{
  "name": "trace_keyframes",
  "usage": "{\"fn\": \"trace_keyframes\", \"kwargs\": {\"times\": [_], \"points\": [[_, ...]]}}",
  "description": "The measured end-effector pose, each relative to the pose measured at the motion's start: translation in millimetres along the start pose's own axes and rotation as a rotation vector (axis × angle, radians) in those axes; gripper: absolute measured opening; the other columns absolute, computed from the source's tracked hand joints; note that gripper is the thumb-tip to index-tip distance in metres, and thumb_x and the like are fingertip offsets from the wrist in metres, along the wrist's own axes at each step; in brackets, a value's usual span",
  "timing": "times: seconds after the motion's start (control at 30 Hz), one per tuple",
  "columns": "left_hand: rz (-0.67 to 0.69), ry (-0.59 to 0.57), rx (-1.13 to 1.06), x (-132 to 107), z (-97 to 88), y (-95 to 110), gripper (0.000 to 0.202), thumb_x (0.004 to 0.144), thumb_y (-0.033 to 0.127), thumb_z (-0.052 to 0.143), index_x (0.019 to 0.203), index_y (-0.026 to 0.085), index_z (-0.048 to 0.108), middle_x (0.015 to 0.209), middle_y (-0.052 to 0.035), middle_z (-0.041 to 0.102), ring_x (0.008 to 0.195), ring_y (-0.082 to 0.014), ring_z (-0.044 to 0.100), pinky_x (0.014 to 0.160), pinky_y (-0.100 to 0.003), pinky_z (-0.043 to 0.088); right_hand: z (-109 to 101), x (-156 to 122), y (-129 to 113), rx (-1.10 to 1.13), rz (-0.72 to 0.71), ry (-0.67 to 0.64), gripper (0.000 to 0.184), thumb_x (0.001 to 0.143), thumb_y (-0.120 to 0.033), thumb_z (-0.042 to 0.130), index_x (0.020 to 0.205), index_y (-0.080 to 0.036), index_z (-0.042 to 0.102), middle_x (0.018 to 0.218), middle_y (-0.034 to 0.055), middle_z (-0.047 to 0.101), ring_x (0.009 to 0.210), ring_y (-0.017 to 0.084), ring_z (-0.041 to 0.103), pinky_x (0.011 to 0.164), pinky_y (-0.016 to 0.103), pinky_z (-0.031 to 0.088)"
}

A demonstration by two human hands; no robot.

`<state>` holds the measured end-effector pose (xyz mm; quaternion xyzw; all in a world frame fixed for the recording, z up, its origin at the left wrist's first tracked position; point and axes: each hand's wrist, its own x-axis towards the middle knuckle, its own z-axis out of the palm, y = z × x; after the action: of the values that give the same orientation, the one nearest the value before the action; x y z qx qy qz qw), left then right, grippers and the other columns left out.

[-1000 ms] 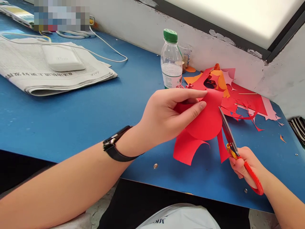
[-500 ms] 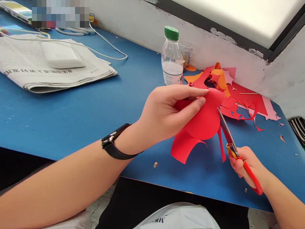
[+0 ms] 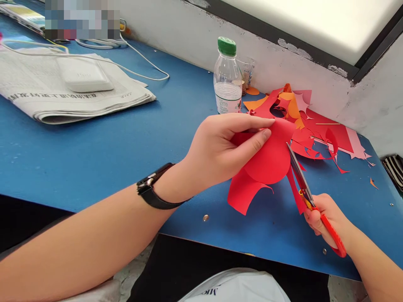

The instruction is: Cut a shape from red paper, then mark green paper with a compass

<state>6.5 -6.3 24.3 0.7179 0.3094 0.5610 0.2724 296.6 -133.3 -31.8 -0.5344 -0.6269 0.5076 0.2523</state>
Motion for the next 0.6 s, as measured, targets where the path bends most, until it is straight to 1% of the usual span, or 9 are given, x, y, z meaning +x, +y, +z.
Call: {"fn": "trace_keyframes", "kwargs": {"times": [0.17, 0.33, 0.5, 0.6], "points": [[0.005, -0.004, -0.002, 0.2, -0.2, -0.6, 0.021, 0.100, 0.036, 0.076, 0.113, 0.027, 0.091, 0.099, -0.0081, 0.087, 0.083, -0.0238, 0.079, 0.070, -0.037, 0.066, -1.3, 0.3, -1.5, 0.008, 0.021, -0.009, 0.076, 0.088, -0.099, 0.056, 0.075, -0.026, 0.040, 0.064, -0.0083, 0.030, 0.052, 0.011, 0.025, 0.049, 0.029, 0.018], [0.017, -0.032, 0.006, 1.2, -0.1, 0.9, 0.021, 0.099, 0.032, 0.076, 0.113, 0.025, 0.090, 0.100, -0.0075, 0.087, 0.085, -0.0226, 0.080, 0.073, -0.034, 0.065, -4.1, -0.2, 2.6, 0.007, 0.032, -0.033, 0.077, 0.088, -0.102, 0.052, 0.078, -0.026, 0.042, 0.069, -0.0076, 0.032, 0.055, 0.011, 0.027, 0.049, 0.028, 0.021], [0.015, -0.049, 0.015, 1.3, -0.2, 2.3, 0.023, 0.098, 0.027, 0.074, 0.114, 0.024, 0.090, 0.095, -0.0059, 0.086, 0.079, -0.0197, 0.077, 0.068, -0.032, 0.061, -4.6, 2.0, 5.1, 0.016, 0.010, -0.046, 0.077, 0.089, -0.102, 0.047, 0.081, -0.026, 0.043, 0.069, -0.0085, 0.032, 0.055, 0.011, 0.024, 0.047, 0.027, 0.023], [0.015, -0.051, 0.012, 1.7, -0.7, 2.9, 0.022, 0.097, 0.026, 0.074, 0.112, 0.024, 0.091, 0.094, -0.0056, 0.086, 0.079, -0.0194, 0.077, 0.068, -0.032, 0.061, -4.7, 2.8, 4.0, 0.012, 0.002, -0.046, 0.076, 0.090, -0.102, 0.046, 0.081, -0.026, 0.043, 0.070, -0.0084, 0.031, 0.055, 0.011, 0.023, 0.047, 0.027, 0.024]]}}
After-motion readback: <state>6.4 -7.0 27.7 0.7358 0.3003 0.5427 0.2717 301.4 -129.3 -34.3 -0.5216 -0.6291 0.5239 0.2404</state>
